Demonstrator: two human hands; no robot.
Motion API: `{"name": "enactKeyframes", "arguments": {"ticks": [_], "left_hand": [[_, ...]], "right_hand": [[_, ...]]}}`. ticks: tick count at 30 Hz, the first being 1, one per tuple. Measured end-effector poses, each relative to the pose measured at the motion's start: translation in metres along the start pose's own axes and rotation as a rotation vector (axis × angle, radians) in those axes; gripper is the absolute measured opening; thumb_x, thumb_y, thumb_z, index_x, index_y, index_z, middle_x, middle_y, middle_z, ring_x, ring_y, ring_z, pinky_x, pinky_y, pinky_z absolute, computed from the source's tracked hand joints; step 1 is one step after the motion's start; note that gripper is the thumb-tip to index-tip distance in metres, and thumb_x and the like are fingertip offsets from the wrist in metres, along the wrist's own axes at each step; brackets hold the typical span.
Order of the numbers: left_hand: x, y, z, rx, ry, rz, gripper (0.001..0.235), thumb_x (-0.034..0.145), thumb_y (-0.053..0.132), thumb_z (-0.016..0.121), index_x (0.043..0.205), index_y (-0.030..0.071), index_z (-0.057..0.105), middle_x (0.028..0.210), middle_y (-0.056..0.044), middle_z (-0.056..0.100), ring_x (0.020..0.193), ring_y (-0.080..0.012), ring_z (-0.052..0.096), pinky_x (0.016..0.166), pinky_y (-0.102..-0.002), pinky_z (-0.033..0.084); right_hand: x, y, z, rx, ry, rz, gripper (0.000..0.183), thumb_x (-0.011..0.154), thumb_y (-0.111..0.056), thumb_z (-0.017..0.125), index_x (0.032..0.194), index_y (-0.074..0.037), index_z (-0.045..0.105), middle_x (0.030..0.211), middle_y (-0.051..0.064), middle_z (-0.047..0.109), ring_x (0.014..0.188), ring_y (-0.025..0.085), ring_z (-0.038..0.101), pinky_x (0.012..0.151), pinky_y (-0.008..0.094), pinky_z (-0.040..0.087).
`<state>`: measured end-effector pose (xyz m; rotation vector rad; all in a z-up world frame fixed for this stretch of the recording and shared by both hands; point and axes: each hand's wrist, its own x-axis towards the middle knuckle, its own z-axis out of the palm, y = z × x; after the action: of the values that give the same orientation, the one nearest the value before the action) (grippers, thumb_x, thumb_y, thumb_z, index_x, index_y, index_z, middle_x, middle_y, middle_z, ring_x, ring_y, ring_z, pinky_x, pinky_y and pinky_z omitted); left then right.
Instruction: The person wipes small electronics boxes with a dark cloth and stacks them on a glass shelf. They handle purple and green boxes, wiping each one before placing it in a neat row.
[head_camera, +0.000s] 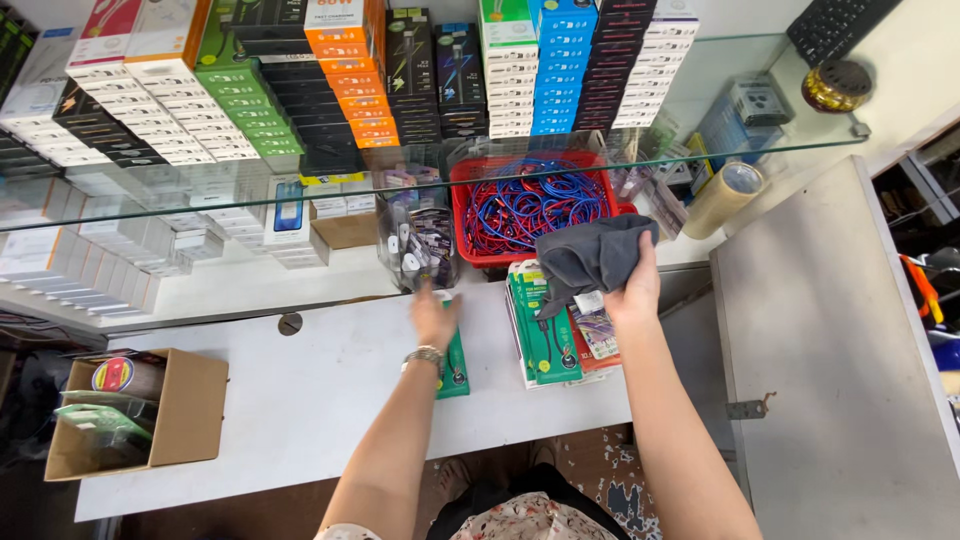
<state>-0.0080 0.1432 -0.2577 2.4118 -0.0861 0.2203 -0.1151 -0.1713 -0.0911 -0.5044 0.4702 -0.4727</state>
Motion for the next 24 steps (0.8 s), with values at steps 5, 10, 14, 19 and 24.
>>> {"name": "enactKeyframes", "arguments": {"ticks": [5, 10, 14, 19, 24], "left_hand": [[-0.022, 0.119, 0.002, -0.211, -0.547, -0.189, 0.106, 0.072, 0.065, 0.08, 0.151, 0.006, 0.041, 0.136, -0.022, 0.057, 0.13, -0.034, 0.056, 0.11, -0.043, 0.046], [-0.035, 0.14, -0.017, -0.258, -0.64, -0.32, 0.127, 0.067, 0.064, 0.085, 0.162, 0.011, 0.021, 0.151, -0.028, 0.038, 0.14, -0.0374, 0.045, 0.111, -0.041, 0.043], [-0.029, 0.127, -0.013, -0.462, -0.633, -0.291, 0.097, 0.073, 0.045, 0.081, 0.155, 0.013, 0.041, 0.139, -0.02, 0.058, 0.119, -0.0267, 0.065, 0.098, -0.037, 0.054], [-0.014, 0.127, -0.017, -0.456, -0.543, -0.285, 0.067, 0.084, 0.014, 0.075, 0.147, 0.01, 0.053, 0.115, -0.011, 0.076, 0.094, -0.0196, 0.074, 0.082, -0.034, 0.058], [0.003, 0.157, -0.059, -0.659, -0.378, -0.011, 0.053, 0.087, 0.008, 0.076, 0.137, 0.002, 0.059, 0.117, -0.013, 0.074, 0.108, -0.0221, 0.069, 0.091, -0.034, 0.054]], "right_hand": [[-0.003, -0.011, 0.021, -0.013, -0.07, -0.015, 0.048, 0.1, -0.042, 0.061, 0.134, -0.008, 0.059, 0.129, 0.009, 0.069, 0.118, 0.027, 0.068, 0.106, 0.044, 0.055], [-0.01, -0.011, 0.037, -0.108, -0.129, 0.001, 0.046, 0.1, -0.04, 0.061, 0.134, -0.009, 0.059, 0.127, 0.01, 0.068, 0.117, 0.026, 0.067, 0.102, 0.043, 0.055], [-0.013, -0.008, 0.05, -0.25, -0.15, -0.066, 0.043, 0.099, -0.033, 0.065, 0.137, -0.014, 0.057, 0.128, 0.007, 0.064, 0.116, 0.024, 0.065, 0.099, 0.042, 0.054], [-0.017, 0.014, 0.081, -1.041, -0.228, -0.556, 0.05, 0.097, -0.025, 0.071, 0.139, -0.006, 0.051, 0.13, 0.01, 0.063, 0.12, 0.028, 0.062, 0.099, 0.04, 0.05], [-0.041, 0.037, 0.116, -1.597, -0.675, -0.709, 0.049, 0.09, -0.024, 0.073, 0.133, -0.005, 0.059, 0.118, 0.015, 0.064, 0.112, 0.034, 0.061, 0.095, 0.043, 0.048]]}}
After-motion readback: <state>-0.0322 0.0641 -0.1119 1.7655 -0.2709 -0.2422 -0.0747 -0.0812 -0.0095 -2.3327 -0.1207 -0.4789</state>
